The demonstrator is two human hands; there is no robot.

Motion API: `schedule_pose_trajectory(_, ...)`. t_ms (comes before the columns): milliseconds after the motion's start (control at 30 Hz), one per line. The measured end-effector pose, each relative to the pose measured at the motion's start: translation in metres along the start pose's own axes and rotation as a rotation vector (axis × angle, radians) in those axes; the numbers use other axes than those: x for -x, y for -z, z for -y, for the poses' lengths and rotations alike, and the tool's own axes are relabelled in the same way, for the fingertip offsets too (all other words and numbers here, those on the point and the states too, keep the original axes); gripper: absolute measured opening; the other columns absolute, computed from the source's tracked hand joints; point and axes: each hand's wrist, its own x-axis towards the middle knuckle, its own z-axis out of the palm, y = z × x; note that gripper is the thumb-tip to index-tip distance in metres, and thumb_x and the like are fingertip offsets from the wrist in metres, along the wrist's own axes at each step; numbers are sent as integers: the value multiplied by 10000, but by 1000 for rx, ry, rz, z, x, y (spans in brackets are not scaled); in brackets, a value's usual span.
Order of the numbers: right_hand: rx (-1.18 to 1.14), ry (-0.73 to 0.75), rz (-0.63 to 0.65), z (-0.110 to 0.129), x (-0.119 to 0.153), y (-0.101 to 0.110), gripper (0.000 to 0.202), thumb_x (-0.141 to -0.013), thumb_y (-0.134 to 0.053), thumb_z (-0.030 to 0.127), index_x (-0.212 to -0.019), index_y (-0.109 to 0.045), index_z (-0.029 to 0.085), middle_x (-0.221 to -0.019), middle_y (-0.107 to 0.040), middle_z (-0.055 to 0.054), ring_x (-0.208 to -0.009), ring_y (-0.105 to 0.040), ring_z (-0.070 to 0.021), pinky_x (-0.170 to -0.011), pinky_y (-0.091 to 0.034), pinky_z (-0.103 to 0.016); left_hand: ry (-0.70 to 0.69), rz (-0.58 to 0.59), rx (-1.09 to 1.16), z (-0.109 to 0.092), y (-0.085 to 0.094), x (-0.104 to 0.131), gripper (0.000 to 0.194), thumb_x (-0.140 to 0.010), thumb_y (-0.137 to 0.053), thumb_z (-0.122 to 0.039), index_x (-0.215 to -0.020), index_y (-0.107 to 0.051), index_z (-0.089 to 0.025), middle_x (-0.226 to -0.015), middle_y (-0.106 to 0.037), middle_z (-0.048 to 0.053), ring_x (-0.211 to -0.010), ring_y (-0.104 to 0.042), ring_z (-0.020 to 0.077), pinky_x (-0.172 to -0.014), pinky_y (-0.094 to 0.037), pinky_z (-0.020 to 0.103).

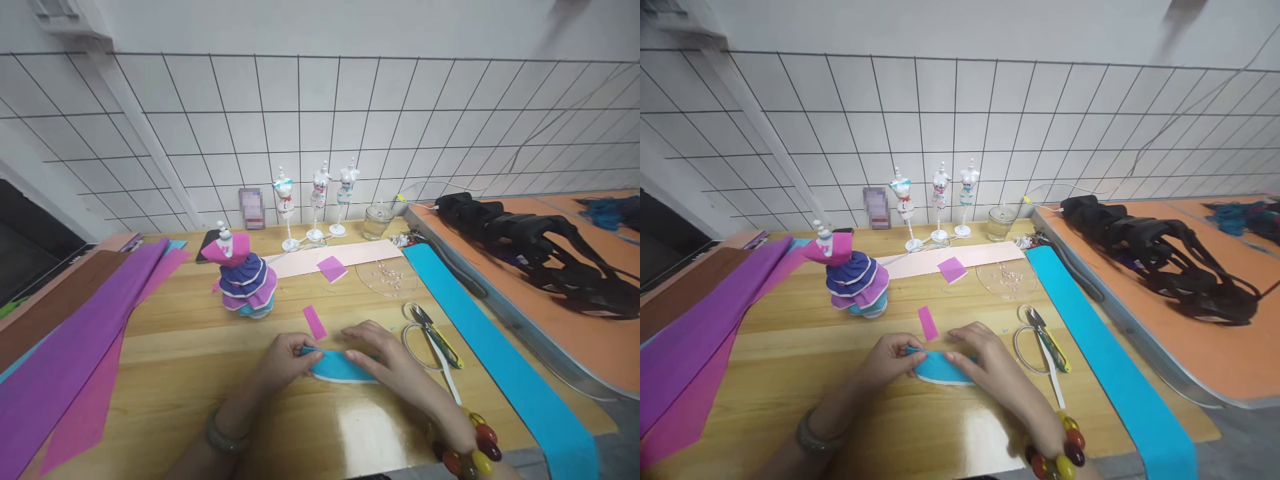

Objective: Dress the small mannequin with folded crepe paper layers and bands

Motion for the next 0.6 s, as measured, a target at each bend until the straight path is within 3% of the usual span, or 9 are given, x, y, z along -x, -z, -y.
schedule_pose_trajectory(133, 50, 52, 149, 22, -18, -10, 288, -880, -553, 433, -999, -686, 208, -932, -688, -62, -885, -599, -203, -788, -435, -302, -38, 17, -27, 7, 2, -1, 317, -712, -682, -423, -739, -645, -109, -572, -593, -1, -483, -541, 86, -479, -442, 198)
schedule_pose_trajectory(233, -50, 49, 226, 16, -29, -22, 309, -892, -525, 438, -850, -709, 193, -811, -688, -38, -741, -597, -166, -678, -423, -261, -23, -13, -47, 8, 4, -1, 330, -710, -676, -434, -767, -639, -111, -578, -571, -9, -465, -508, 80, -436, -438, 196)
schedule_pose_trajectory(333, -204, -50, 203, -3, -35, -30, 305, -851, -575, 437, -806, -706, 165, -792, -679, -39, -709, -582, -161, -636, -416, -251, -4, -68, -7, 6, 4, -2, 373, -692, -686, -454, -853, -620, -125, -581, -550, -27, -467, -484, 83, -379, -420, 184)
schedule_pose_trajectory(433, -386, -159, 183, -17, -34, -31, 310, -801, -627, 448, -755, -683, 147, -718, -648, -22, -667, -552, -147, -602, -401, -244, 13, -99, 49, 3, 5, -3, 426, -677, -695, -474, -906, -594, -128, -618, -587, -11, -504, -549, 112, -345, -389, 167)
schedule_pose_trajectory(600, -543, -236, 134, -18, -33, -24, 350, -754, -659, 492, -727, -650, 143, -646, -599, 6, -596, -502, -117, -563, -376, -233, -3, -130, 103, -3, 8, -5, 479, -688, -669, -537, -891, -604, -108, -652, -637, 30, -541, -604, 131, -363, -389, 166)
